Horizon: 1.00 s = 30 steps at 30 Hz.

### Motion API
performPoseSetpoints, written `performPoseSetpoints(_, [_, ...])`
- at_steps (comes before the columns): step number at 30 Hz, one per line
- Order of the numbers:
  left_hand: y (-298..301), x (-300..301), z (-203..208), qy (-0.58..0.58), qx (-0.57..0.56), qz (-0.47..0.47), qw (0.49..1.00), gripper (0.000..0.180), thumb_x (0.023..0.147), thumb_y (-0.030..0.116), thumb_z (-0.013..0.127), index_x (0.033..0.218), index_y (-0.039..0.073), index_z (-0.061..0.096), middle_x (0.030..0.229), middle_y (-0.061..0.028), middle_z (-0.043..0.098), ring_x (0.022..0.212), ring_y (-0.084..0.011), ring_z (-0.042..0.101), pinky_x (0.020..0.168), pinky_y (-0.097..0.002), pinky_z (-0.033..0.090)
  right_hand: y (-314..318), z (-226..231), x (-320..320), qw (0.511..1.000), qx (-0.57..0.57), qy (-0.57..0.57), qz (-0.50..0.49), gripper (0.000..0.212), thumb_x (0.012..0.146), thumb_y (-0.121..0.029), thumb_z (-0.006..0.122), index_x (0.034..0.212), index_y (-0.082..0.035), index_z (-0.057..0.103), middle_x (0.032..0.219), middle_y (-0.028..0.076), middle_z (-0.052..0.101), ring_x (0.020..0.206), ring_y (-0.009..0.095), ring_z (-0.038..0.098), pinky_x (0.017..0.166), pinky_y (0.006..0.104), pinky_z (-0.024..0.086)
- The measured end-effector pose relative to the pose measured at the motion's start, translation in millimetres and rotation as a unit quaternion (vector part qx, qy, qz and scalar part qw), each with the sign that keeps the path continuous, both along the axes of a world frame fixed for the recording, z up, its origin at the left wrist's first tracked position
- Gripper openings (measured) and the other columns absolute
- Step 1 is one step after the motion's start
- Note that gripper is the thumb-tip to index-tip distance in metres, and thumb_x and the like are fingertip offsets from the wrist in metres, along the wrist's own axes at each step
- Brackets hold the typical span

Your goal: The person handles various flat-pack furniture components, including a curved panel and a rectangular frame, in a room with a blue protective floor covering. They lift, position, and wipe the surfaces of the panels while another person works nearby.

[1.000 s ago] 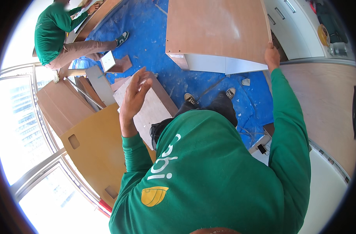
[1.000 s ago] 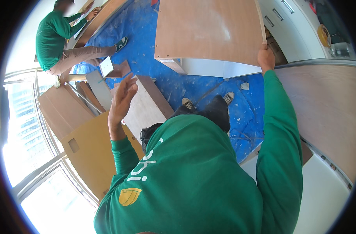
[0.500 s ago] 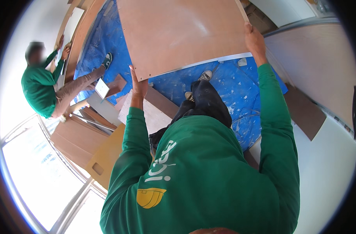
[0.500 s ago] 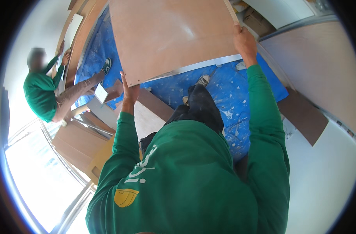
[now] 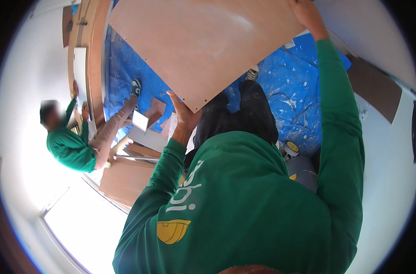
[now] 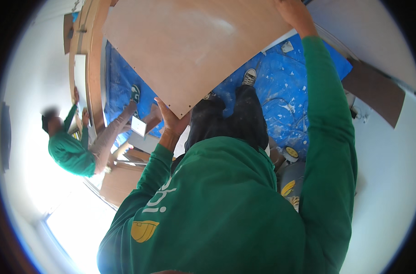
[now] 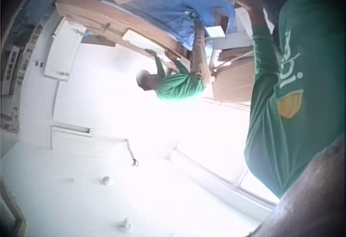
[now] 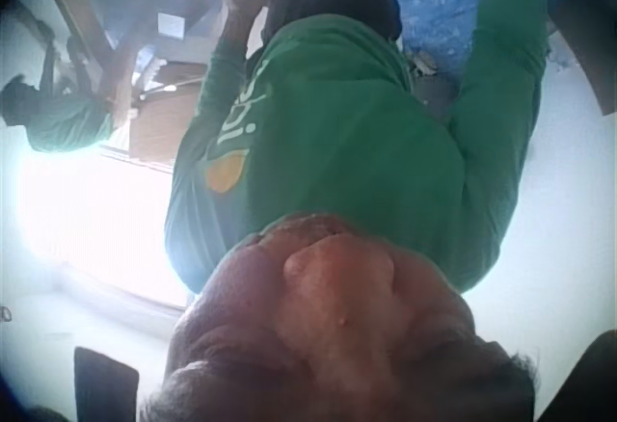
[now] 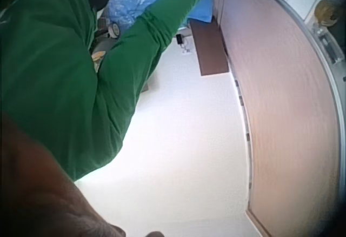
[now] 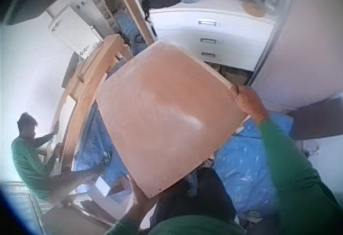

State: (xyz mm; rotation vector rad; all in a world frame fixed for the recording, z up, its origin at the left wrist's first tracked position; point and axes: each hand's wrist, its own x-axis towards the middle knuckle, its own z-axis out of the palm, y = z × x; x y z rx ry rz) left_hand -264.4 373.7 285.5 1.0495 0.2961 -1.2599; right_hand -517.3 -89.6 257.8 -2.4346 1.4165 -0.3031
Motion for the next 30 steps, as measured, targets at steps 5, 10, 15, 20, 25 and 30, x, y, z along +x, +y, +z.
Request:
performPoseSetpoints(5, [-11.0, 18.5, -8.6, 0.017, 0.018, -0.031, 0.999, 0.091, 0.09, 0.086, 0.043, 0.15, 0.018, 0.047, 0.145, 0.0016, 0.054, 0.135, -0.0204, 0.051, 0.113, -0.039, 0.041, 9.8, 8.7, 12.9, 0.989, -0.067, -0.095, -0.087, 0.048, 0.102, -0.042, 0.05, 0.095, 0.0, 0.073, 0.097, 0.029, 0.071, 0.092, 0.049, 0.067, 0.087, 0.0573, 0.053])
performPoseSetpoints(10, [-2.6, 33.6, -18.2, 0.038, -0.006, -0.103, 0.994, 0.079, 0.095, 0.078, 0.047, 0.146, 0.017, 0.051, 0.14, -0.0003, 0.058, 0.131, -0.0211, 0.054, 0.109, -0.0406, 0.045, 98.2, 18.1, 7.5, 0.971, -0.158, -0.038, -0.178, 0.047, 0.099, -0.044, 0.054, 0.101, -0.001, 0.074, 0.128, 0.033, 0.061, 0.12, 0.055, 0.055, 0.096, 0.0583, 0.051])
performPoseSetpoints(15, [31.7, 57.2, -34.9, 0.144, -0.038, -0.16, 0.976, 0.074, 0.097, 0.074, 0.046, 0.142, 0.016, 0.053, 0.139, -0.0022, 0.059, 0.13, -0.0228, 0.056, 0.105, -0.0423, 0.048, 322.2, -61.0, -23.0, 0.922, -0.045, -0.185, -0.337, 0.037, 0.1, -0.035, 0.06, 0.108, 0.002, 0.063, 0.107, 0.024, 0.059, 0.103, 0.045, 0.054, 0.088, 0.0544, 0.045])
performPoseSetpoints(20, [48.1, 89.9, -85.7, 0.224, -0.015, -0.202, 0.953, 0.071, 0.1, 0.071, 0.044, 0.143, 0.015, 0.053, 0.143, -0.0021, 0.058, 0.132, -0.0234, 0.055, 0.108, -0.0437, 0.047, 596.3, -196.1, -62.3, 0.884, 0.209, -0.066, -0.413, 0.044, 0.101, -0.04, 0.06, 0.108, 0.004, 0.063, 0.103, 0.03, 0.063, 0.099, 0.049, 0.061, 0.085, 0.0534, 0.048])
performPoseSetpoints(25, [50.7, 123.5, -167.4, -0.285, -0.159, -0.444, 0.835, 0.056, 0.105, 0.053, 0.046, 0.141, 0.011, 0.055, 0.138, -0.0094, 0.063, 0.129, -0.0278, 0.059, 0.105, -0.0439, 0.049, 782.2, -182.9, -53.8, 0.568, 0.499, -0.2, -0.623, 0.048, 0.098, -0.049, 0.062, 0.117, -0.005, 0.061, 0.095, 0.018, 0.067, 0.089, 0.036, 0.069, 0.076, 0.0546, 0.051])
performPoseSetpoints(30, [37.5, 162.6, -246.3, -0.7, -0.176, -0.638, 0.268, 0.053, 0.103, 0.043, 0.053, 0.144, 0.008, 0.053, 0.145, -0.0167, 0.058, 0.129, -0.0341, 0.058, 0.105, -0.0481, 0.048, 813.0, -171.7, -79.7, 0.437, 0.595, -0.263, -0.621, 0.041, 0.099, -0.05, 0.06, 0.116, -0.012, 0.059, 0.095, 0.008, 0.062, 0.082, 0.028, 0.064, 0.075, 0.0533, 0.049])
